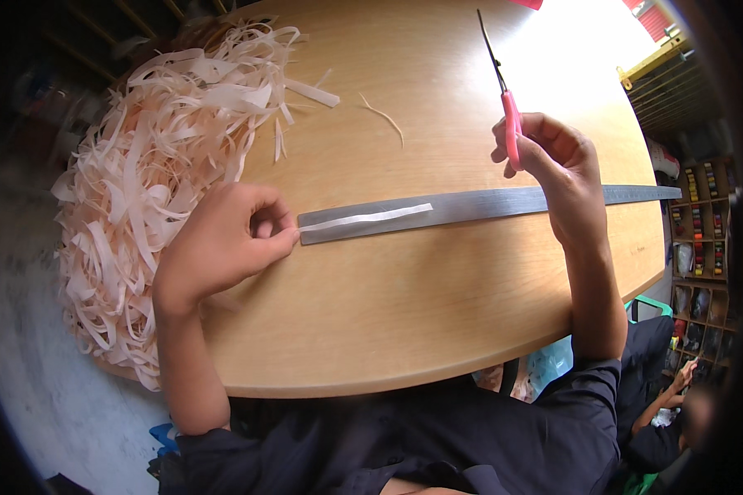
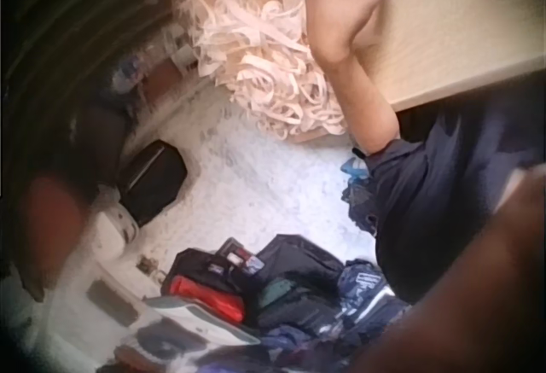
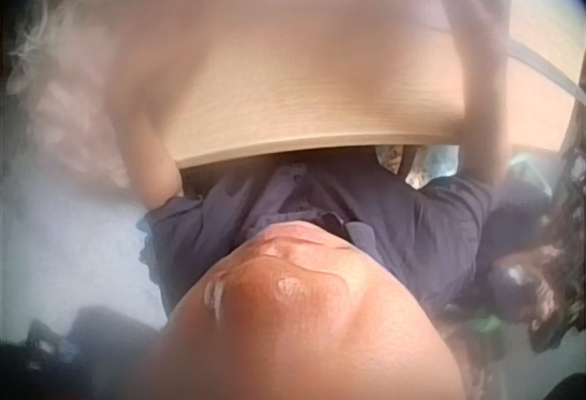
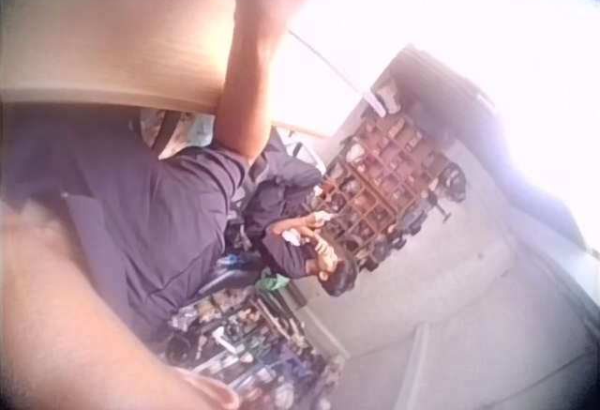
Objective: The person uses pink scissors and a metal ruler to cut long strips of light-colored rubber into uniform short pieces on a wooden table. The cut pieces accumulate in a pile on the left side of the table.
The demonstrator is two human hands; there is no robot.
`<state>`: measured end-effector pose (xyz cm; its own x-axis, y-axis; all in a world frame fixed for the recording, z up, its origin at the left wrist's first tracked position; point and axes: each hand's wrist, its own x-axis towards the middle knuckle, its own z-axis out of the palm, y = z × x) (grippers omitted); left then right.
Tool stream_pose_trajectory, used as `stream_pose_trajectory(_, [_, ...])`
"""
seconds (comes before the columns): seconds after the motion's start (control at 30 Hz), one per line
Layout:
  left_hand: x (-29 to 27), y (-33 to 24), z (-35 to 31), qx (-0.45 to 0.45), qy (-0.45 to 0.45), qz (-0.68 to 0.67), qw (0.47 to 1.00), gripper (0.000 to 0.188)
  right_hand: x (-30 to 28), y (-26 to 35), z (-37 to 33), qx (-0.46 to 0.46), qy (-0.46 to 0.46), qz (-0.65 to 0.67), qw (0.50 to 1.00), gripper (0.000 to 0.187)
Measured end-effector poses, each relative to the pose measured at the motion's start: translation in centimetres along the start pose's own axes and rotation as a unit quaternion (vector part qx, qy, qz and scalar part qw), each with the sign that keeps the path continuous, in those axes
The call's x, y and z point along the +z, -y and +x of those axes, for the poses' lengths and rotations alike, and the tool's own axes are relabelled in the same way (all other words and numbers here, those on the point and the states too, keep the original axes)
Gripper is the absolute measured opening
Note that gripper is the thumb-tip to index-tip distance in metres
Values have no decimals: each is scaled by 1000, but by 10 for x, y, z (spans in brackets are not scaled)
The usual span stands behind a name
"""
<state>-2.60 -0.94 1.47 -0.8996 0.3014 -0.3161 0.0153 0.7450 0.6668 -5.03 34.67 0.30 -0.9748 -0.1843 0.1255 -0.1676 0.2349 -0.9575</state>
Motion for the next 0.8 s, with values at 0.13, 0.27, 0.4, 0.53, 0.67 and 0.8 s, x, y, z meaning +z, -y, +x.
stream_pose_trajectory(0.13, [2,-3,0,68,-31,9,997,14,7,-6,-5,11,54,107,993,30])
stream_pose_trajectory(0.27, [9,-12,-1,77,-36,-72,994,13,21,3,-16,83,218,242,942,36])
stream_pose_trajectory(0.4, [14,-17,-5,9,10,-187,982,13,30,33,-29,185,379,91,902,57])
stream_pose_trajectory(0.53, [16,-19,-2,21,31,-252,967,13,36,56,-33,267,440,-40,857,67])
stream_pose_trajectory(0.67, [20,-20,-1,33,37,-266,963,13,41,58,-32,290,424,-45,857,70])
stream_pose_trajectory(0.8, [21,-20,-1,32,28,-245,969,13,40,56,-33,293,419,-43,859,70])
